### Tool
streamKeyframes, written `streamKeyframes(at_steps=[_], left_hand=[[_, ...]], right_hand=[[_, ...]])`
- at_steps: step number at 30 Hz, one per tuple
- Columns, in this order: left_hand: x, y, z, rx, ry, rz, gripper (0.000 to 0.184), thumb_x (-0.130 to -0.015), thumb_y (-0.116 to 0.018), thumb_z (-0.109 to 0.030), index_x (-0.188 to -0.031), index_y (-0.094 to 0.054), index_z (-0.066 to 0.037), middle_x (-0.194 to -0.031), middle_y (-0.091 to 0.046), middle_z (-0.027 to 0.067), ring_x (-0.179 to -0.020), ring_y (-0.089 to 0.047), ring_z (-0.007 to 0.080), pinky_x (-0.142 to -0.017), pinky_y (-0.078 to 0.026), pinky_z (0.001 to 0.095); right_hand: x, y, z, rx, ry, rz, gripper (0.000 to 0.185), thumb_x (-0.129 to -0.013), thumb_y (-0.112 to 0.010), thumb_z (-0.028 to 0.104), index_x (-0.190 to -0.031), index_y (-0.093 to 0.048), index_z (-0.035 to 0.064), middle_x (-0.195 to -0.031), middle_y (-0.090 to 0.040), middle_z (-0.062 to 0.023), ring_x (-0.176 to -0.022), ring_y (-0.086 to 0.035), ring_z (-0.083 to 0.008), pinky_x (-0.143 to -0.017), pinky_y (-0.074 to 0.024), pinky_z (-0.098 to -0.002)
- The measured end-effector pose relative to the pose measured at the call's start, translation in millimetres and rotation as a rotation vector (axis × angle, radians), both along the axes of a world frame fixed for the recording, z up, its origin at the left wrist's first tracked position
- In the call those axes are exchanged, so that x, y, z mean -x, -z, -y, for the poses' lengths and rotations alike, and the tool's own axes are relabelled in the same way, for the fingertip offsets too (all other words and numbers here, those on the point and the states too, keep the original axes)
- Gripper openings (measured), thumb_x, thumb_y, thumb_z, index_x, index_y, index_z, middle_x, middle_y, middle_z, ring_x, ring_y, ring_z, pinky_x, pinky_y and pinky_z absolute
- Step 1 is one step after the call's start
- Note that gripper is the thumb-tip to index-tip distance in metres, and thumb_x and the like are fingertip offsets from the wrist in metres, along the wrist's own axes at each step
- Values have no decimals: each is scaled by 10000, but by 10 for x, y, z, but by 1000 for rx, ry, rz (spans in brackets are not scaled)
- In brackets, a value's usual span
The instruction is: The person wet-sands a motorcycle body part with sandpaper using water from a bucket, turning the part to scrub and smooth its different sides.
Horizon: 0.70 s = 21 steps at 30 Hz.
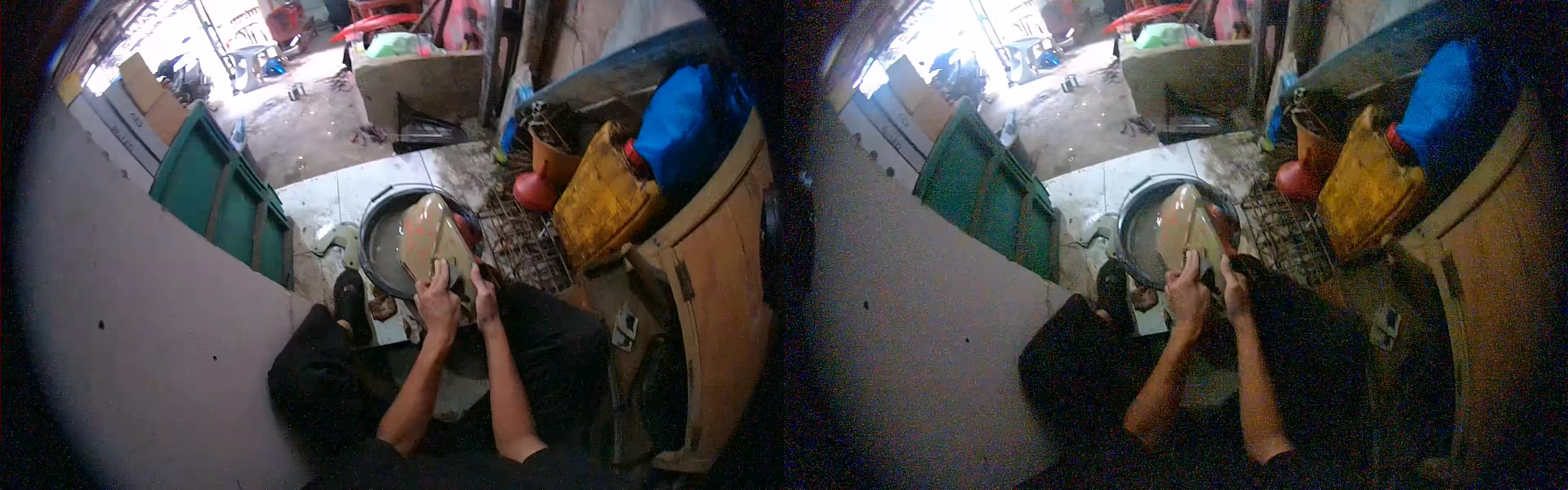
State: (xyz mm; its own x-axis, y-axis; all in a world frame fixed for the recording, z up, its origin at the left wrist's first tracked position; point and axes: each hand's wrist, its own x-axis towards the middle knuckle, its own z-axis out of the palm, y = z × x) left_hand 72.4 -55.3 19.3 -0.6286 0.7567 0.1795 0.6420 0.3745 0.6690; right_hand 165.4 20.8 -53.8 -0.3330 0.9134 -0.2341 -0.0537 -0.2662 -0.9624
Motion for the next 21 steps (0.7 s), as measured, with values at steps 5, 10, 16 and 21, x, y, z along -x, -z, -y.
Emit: streamKeyframes(at_steps=[5, 10, 16, 21], left_hand=[[-93, -25, 34, -160, 137, -73, 671, -690, -525, 34, -1341, -560, -124, -1348, -576, 73, -931, -543, 314, -870, -469, 391], [-182, -42, 47, -46, 55, -165, 589, -736, -577, -17, -1317, -584, -113, -1347, -582, 54, -941, -553, 258, -802, -435, 379], [-52, -14, -99, -47, 5, -190, 649, -709, -573, -21, -1349, -556, -130, -1372, -564, 28, -920, -541, 250, -801, -441, 372], [-219, -47, 51, -8, 73, -169, 630, -719, -561, -31, -1344, -554, -108, -1378, -557, 37, -956, -548, 269, -833, -451, 398]], right_hand=[[110, -414, 97, 49, 12, -135, 535, -981, -485, 488, -1081, -654, -9, -1051, -614, -18, -985, -524, -128, -917, -403, -276], [163, 14, 31, -100, 88, -78, 483, -993, -486, 442, -1107, -653, 4, -1007, -613, -24, -967, -530, -134, -879, -421, -291], [21, -262, 74, 46, -41, -43, 484, -1030, -422, 364, -1272, -572, -28, -1255, -586, -51, -1146, -531, -152, -993, -398, -296], [-12, 90, -22, -100, -101, -95, 513, -1025, -432, 386, -1276, -563, -42, -1245, -592, -46, -1143, -526, -141, -1008, -377, -282]])
